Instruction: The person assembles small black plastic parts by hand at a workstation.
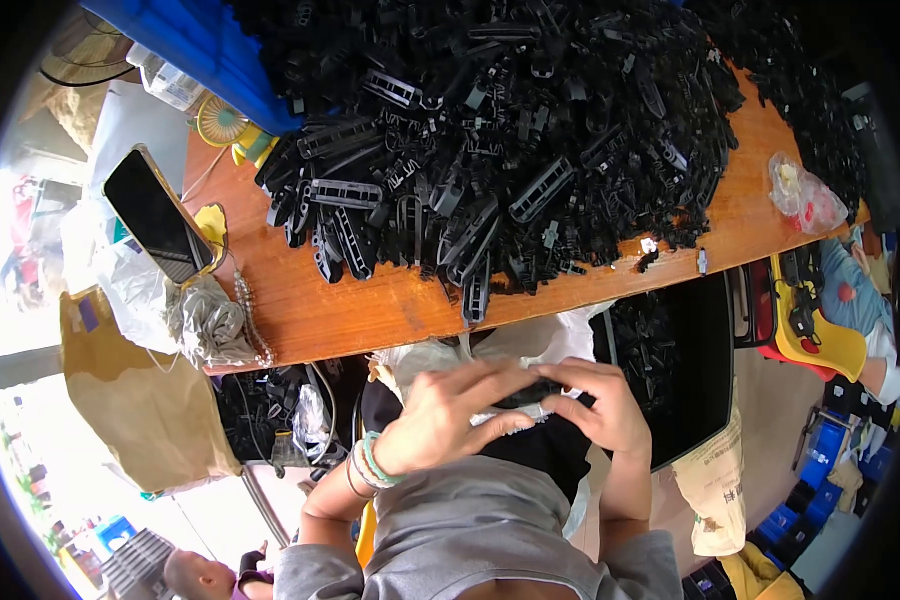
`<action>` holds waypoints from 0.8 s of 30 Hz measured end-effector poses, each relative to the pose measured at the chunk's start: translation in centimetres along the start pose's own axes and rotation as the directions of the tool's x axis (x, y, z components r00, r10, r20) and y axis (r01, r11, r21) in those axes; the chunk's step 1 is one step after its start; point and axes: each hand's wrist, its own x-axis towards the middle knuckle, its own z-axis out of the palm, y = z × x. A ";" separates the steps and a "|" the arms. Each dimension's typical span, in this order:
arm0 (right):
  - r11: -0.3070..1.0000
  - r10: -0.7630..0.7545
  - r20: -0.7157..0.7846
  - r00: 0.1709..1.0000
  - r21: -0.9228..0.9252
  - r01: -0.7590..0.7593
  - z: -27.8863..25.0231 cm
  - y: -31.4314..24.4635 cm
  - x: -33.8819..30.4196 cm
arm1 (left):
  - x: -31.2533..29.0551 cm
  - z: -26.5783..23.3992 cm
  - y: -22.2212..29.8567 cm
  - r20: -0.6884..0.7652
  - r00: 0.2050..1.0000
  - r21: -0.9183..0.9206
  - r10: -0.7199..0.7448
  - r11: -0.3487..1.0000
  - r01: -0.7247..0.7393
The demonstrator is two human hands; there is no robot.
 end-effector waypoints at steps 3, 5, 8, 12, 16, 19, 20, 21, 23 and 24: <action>0.965 0.137 -0.256 0.957 -0.185 -0.188 0.9 -0.7 1.3 | -0.8 -1.0 -1.1 -0.318 0.933 0.381 0.170 0.924 -0.039; 0.968 -0.027 -0.353 0.935 -0.243 -0.064 2.9 0.3 2.2 | -0.6 -1.5 -1.8 -0.467 0.878 0.350 0.102 0.933 0.078; 0.938 -0.257 -0.384 0.887 -0.320 0.133 5.9 0.7 3.6 | 0.5 -2.1 -2.3 -0.491 0.866 0.368 0.098 0.924 0.104; 0.835 -0.369 -0.484 0.794 -0.547 0.055 8.7 0.8 5.9 | 2.5 -1.8 -1.7 -0.316 0.938 0.482 0.142 0.876 0.030; 0.822 -0.394 -0.515 0.761 -0.568 0.041 9.1 1.2 6.4 | 3.6 -1.4 -1.6 -0.247 0.965 0.585 0.083 0.807 0.080; 0.804 -0.401 -0.499 0.768 -0.594 0.034 8.8 1.3 6.3 | 3.8 -1.2 -1.5 -0.236 0.969 0.622 0.075 0.777 0.092; 0.805 -0.442 -0.474 0.761 -0.584 0.104 8.6 1.7 6.2 | 3.7 -1.2 -1.5 -0.236 0.969 0.623 0.075 0.777 0.092; 0.802 -0.483 -0.450 0.751 -0.572 0.173 8.3 2.0 6.1 | 3.5 -1.1 -1.5 -0.239 0.967 0.641 0.093 0.763 0.084; 0.791 -0.514 -0.423 0.746 -0.570 0.222 7.5 2.6 5.8 | 3.4 -1.1 -1.7 -0.240 0.965 0.658 0.110 0.749 0.078; 0.779 -0.544 -0.397 0.739 -0.567 0.269 7.1 2.8 5.7 | 3.3 -1.2 -1.9 -0.233 0.961 0.668 0.147 0.742 0.049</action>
